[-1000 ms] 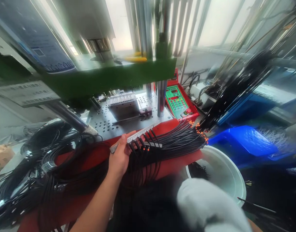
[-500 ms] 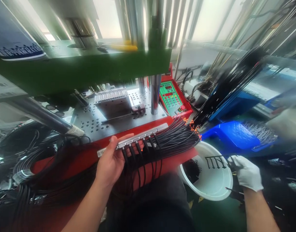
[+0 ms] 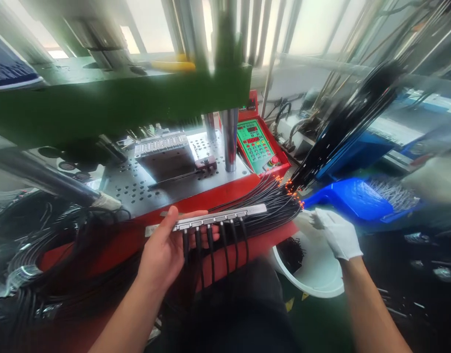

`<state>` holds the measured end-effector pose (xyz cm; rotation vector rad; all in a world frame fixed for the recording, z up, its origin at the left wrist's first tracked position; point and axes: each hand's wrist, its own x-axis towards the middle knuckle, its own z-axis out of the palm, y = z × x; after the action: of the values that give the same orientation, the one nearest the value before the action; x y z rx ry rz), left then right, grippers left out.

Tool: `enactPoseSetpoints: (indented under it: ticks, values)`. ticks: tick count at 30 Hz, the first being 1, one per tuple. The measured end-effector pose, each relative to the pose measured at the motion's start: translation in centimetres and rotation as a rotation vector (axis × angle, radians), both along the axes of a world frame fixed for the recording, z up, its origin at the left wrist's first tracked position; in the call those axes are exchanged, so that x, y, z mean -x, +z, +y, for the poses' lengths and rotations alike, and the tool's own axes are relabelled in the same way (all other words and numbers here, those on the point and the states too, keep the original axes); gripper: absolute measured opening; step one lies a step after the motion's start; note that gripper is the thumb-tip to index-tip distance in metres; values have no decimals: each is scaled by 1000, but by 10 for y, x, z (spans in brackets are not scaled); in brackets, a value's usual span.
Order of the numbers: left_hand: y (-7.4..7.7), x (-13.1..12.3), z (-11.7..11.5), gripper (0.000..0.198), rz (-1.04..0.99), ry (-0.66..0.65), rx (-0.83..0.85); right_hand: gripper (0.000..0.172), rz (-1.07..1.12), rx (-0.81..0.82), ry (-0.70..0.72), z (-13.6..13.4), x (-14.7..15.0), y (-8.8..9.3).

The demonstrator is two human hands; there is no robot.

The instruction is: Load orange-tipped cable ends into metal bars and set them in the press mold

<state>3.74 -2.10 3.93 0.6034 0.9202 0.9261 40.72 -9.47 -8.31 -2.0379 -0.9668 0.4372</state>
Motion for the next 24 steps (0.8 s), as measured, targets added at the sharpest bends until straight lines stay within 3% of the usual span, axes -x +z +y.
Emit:
enactPoseSetpoints:
  ticks: [2,4,6,8,10,14,20,24]
  values:
    - [-3,-6,0,48,43,-38,62,37,287,-144,177,6,36,34]
    - [-9,-13,-3,48,81,-87,121,44,491,-171,437,7,69,57]
    - [-17,-18,-7,47,102,-143,180,48,623,-90,675,4,94,69]
    - [-26,-21,-11,49,121,-187,243,49,720,56,784,0,108,72]
    - [-33,-23,-15,53,140,-204,322,48,778,162,780,-5,115,70]
    - [-39,-25,-18,54,178,-211,433,50,858,221,682,-11,118,61]
    - [-37,-28,-16,47,154,-177,469,50,986,237,625,-13,122,51]
    - [-37,-28,-17,51,172,-203,448,49,950,226,640,-13,121,52]
